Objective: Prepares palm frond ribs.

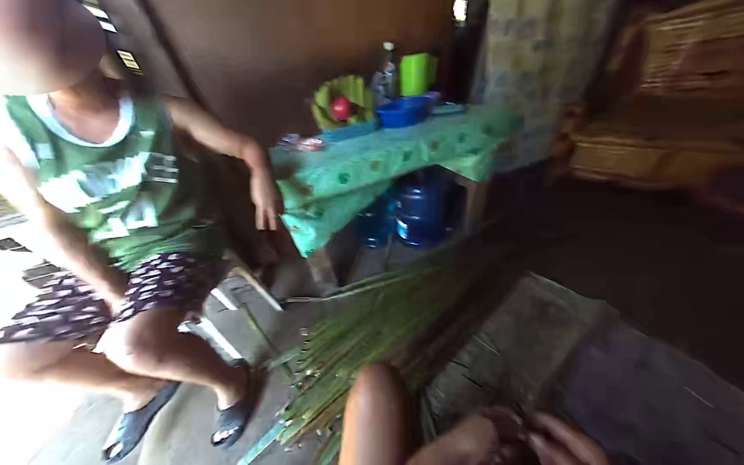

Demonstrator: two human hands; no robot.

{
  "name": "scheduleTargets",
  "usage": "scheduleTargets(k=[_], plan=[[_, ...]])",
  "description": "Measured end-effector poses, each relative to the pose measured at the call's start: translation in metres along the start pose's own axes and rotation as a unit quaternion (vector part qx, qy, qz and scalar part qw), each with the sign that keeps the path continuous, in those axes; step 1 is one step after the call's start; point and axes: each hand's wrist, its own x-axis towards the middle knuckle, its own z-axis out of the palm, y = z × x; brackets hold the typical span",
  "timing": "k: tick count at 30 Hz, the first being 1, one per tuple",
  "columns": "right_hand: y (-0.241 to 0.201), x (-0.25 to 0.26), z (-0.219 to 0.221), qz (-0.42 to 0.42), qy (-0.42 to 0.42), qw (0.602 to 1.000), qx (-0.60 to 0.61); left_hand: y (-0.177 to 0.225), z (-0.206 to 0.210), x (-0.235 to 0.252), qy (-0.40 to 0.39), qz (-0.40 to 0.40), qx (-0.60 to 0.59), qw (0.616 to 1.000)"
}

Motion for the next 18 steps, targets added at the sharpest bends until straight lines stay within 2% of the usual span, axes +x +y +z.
scheduleTargets(k=[3, 6, 8, 12, 14, 18], plan=[[-0.005, 0.001, 0.014, 0.03, 0.073, 0.997, 0.013, -0.005, -0.008, 0.005, -0.036, -0.018, -0.029, 0.999], [-0.005, 0.007, 0.015, 0.05, 0.122, 0.99, 0.043, -0.001, -0.006, 0.004, -0.064, -0.042, -0.009, 0.997], [-0.002, 0.015, 0.002, 0.055, 0.134, 0.987, 0.066, -0.004, -0.003, 0.002, -0.08, -0.047, 0.005, 0.996], [0.003, 0.02, -0.015, 0.076, 0.142, 0.975, 0.151, -0.005, -0.002, 0.003, -0.063, -0.039, 0.014, 0.997], [0.001, 0.015, -0.02, 0.112, 0.11, 0.968, 0.196, -0.005, -0.003, 0.007, -0.046, -0.022, 0.011, 0.999], [-0.007, -0.003, -0.024, 0.155, -0.062, 0.96, 0.224, -0.004, 0.0, 0.011, -0.026, 0.001, 0.016, 1.0]])
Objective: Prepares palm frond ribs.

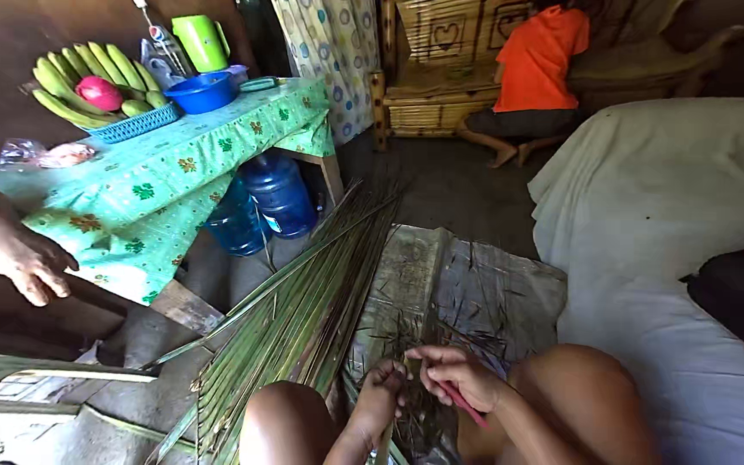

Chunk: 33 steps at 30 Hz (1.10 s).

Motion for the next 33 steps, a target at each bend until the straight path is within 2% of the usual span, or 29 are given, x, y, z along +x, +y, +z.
scheduleTargets(k=[3, 11, 13, 16, 21, 27, 33], plan=[[0.006, -0.006, 0.005, 0.024, -0.037, 0.999, 0.029, 0.0, 0.004, 0.0, 0.001, 0.006, -0.002, 1.0], [0.002, -0.001, -0.006, -0.011, 0.077, 0.995, 0.068, -0.001, 0.004, -0.006, -0.034, -0.023, 0.003, 0.999], [0.002, -0.002, -0.003, -0.01, 0.061, 0.996, 0.063, -0.001, 0.005, -0.006, -0.011, -0.031, 0.005, 0.999], [0.007, -0.002, 0.01, -0.007, 0.011, 0.999, 0.038, 0.0, 0.006, -0.001, 0.017, -0.026, -0.002, 1.0], [0.011, 0.002, 0.021, -0.067, 0.063, 0.994, -0.056, -0.001, 0.005, 0.002, 0.017, -0.023, -0.014, 0.999], [0.014, 0.003, 0.019, -0.127, 0.08, 0.972, -0.179, -0.003, 0.002, 0.002, -0.005, -0.031, -0.027, 0.999], [0.012, 0.005, 0.011, -0.141, 0.124, 0.965, -0.185, -0.001, 0.003, -0.005, -0.037, -0.04, -0.032, 0.998]])
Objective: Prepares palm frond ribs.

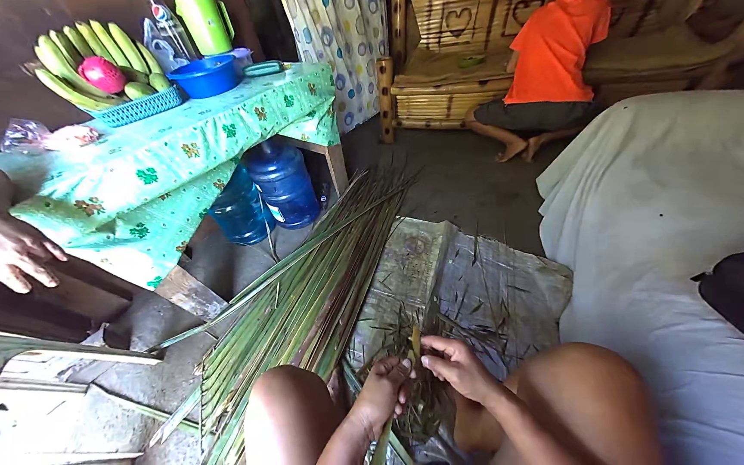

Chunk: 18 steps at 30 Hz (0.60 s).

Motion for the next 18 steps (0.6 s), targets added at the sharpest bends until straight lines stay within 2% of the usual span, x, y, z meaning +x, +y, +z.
scheduleTargets(k=[5, 7, 8, 11, 13, 18], plan=[[0.005, 0.01, -0.008, 0.009, 0.103, 0.994, 0.035, -0.001, 0.001, -0.004, -0.015, -0.007, 0.017, 1.0], [0.004, 0.012, -0.014, 0.027, 0.121, 0.989, 0.075, -0.002, 0.001, -0.005, -0.015, -0.006, 0.019, 1.0], [0.0, 0.01, -0.016, 0.043, 0.104, 0.989, 0.098, -0.002, 0.001, -0.004, -0.011, -0.004, 0.016, 1.0], [-0.008, -0.001, -0.014, 0.098, -0.035, 0.983, 0.151, -0.002, 0.001, -0.002, -0.005, 0.002, 0.007, 1.0], [-0.009, -0.005, -0.007, 0.113, -0.092, 0.976, 0.162, -0.002, 0.001, -0.002, -0.007, 0.006, 0.006, 1.0], [-0.006, 0.002, -0.006, 0.107, -0.047, 0.976, 0.182, -0.003, 0.001, -0.005, -0.022, 0.002, -0.01, 1.0]])
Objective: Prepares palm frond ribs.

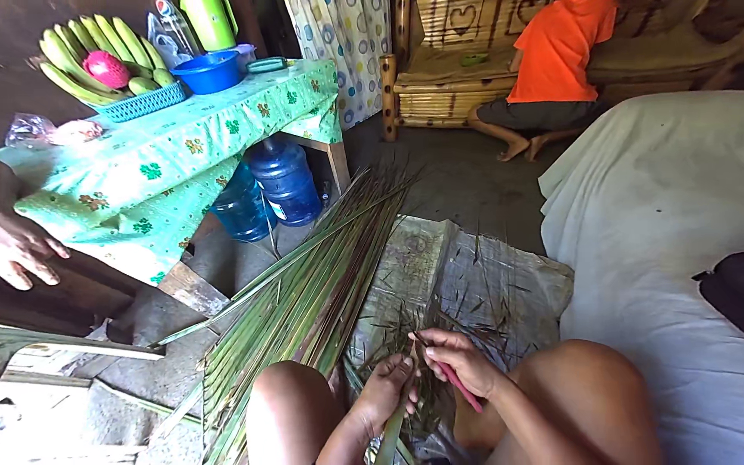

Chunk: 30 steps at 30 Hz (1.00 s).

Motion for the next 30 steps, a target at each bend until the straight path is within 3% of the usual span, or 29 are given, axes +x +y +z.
scheduleTargets(k=[2, 7, 13, 20, 24, 30], plan=[[-0.003, 0.002, -0.004, 0.008, -0.004, 1.0, 0.005, 0.0, -0.001, -0.002, 0.003, 0.0, -0.002, 1.0], [0.002, -0.004, -0.003, 0.047, -0.106, 0.992, 0.04, 0.0, -0.002, 0.002, 0.016, 0.007, 0.023, 1.0], [-0.003, 0.0, -0.006, 0.018, -0.009, 0.999, 0.038, 0.0, -0.001, -0.002, 0.013, 0.001, 0.015, 1.0], [0.001, -0.009, 0.008, 0.006, -0.069, 0.994, -0.082, 0.002, -0.002, 0.003, 0.069, 0.006, 0.019, 0.997], [-0.001, -0.009, 0.01, -0.045, -0.032, 0.986, -0.159, 0.002, -0.003, 0.008, 0.057, 0.007, 0.001, 0.998], [0.0, 0.001, -0.004, -0.073, 0.04, 0.984, -0.156, 0.001, 0.001, 0.006, 0.016, -0.001, 0.001, 1.0]])
